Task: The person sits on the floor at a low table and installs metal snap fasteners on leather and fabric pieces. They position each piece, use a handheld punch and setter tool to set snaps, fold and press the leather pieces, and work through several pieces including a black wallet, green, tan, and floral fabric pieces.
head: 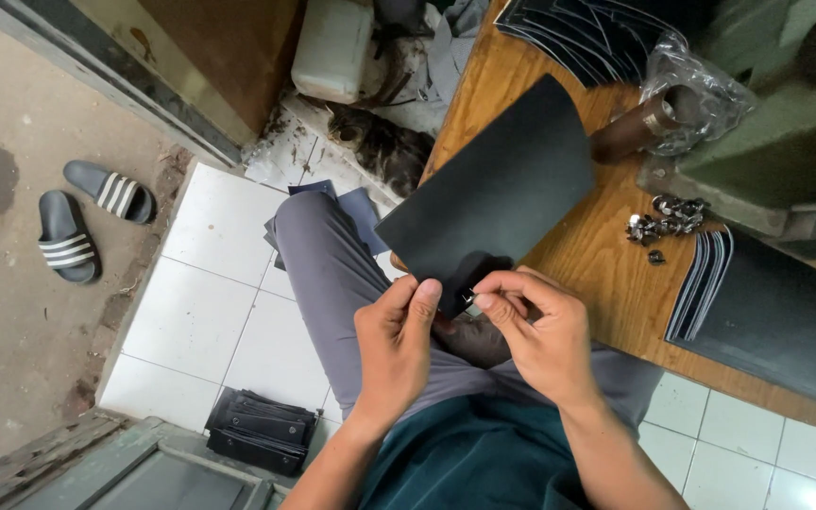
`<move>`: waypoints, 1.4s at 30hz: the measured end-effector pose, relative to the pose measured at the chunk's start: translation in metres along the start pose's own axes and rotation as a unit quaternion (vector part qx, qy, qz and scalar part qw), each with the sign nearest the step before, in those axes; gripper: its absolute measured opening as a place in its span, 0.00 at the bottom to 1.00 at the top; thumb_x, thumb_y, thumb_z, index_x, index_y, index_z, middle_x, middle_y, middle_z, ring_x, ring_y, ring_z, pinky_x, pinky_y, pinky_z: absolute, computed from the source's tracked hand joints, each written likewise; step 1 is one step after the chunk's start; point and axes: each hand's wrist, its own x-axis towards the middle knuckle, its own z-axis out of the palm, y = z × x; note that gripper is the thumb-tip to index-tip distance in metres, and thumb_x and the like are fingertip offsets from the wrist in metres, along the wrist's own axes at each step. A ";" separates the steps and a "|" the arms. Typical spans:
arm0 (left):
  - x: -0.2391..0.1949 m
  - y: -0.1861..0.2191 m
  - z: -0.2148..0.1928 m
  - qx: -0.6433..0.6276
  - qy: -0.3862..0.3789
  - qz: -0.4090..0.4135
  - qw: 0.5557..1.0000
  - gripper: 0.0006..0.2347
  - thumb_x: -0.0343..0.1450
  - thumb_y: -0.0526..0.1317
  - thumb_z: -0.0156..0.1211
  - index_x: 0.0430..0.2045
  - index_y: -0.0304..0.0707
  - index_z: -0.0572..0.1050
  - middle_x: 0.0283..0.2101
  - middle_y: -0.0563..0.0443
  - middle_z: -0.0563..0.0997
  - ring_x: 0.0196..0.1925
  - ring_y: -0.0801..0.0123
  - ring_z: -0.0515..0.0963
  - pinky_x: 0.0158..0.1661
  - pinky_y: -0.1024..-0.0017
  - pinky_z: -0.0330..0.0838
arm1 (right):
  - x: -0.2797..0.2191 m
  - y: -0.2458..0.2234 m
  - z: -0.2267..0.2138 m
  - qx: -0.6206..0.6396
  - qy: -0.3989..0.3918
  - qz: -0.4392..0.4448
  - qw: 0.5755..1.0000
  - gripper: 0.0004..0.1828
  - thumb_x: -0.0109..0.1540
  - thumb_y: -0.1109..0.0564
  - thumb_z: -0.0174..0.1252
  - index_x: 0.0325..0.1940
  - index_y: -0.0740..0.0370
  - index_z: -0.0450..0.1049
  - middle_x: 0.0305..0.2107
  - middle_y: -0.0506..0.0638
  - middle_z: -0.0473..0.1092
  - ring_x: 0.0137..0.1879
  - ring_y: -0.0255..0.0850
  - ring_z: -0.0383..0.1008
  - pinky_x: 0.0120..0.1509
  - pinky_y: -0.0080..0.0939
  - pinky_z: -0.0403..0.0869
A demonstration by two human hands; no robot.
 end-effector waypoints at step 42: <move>-0.006 -0.002 0.005 -0.013 0.014 -0.078 0.997 0.04 0.68 0.30 0.66 0.28 0.28 0.77 0.24 0.53 0.77 0.24 0.78 0.70 0.27 0.81 0.67 | -0.016 0.007 0.017 0.282 0.012 0.130 0.950 0.24 0.65 0.67 0.55 0.64 0.62 0.58 0.33 0.51 0.70 0.28 0.31 0.65 0.30 0.27 0.66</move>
